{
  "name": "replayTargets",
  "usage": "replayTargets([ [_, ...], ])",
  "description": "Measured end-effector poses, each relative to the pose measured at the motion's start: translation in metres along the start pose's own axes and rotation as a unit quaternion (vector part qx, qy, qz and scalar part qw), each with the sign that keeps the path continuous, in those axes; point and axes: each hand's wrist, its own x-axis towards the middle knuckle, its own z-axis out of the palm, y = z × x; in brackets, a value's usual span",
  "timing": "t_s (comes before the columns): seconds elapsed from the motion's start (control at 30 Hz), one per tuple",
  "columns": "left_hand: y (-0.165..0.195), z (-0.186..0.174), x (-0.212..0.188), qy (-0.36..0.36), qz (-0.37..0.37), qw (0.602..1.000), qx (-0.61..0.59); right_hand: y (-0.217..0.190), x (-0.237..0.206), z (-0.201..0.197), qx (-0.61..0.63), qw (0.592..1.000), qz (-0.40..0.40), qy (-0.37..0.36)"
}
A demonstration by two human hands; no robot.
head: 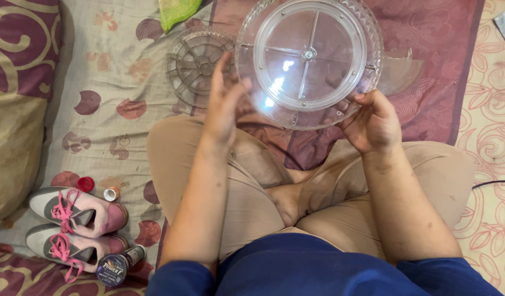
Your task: The person sits on a bed and takes apart a clear plastic appliance cover, unscrewing small fasteners by hand and separating the round lid, side panels, and base. They handle the panels and washers one at a time and begin fitting the pieces back together.
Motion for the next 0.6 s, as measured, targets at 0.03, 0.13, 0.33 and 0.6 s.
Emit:
replayTargets([
  [0.03,0.002,0.0,0.007,0.002,0.012,1.0,0.002,-0.001,0.0,-0.001,-0.008,1.0,0.005,0.013],
  [0.13,0.005,-0.003,0.026,-0.005,0.053,0.999,0.009,-0.001,0.001,-0.002,0.009,1.0,0.009,0.006],
  [0.33,-0.004,-0.007,0.039,-0.051,0.006,0.996,-0.074,0.0,0.001,-0.006,0.021,1.0,0.017,0.006],
  [0.6,-0.01,-0.01,0.042,-0.025,-0.003,0.998,-0.06,0.005,0.0,-0.022,0.091,0.994,0.01,-0.053],
])
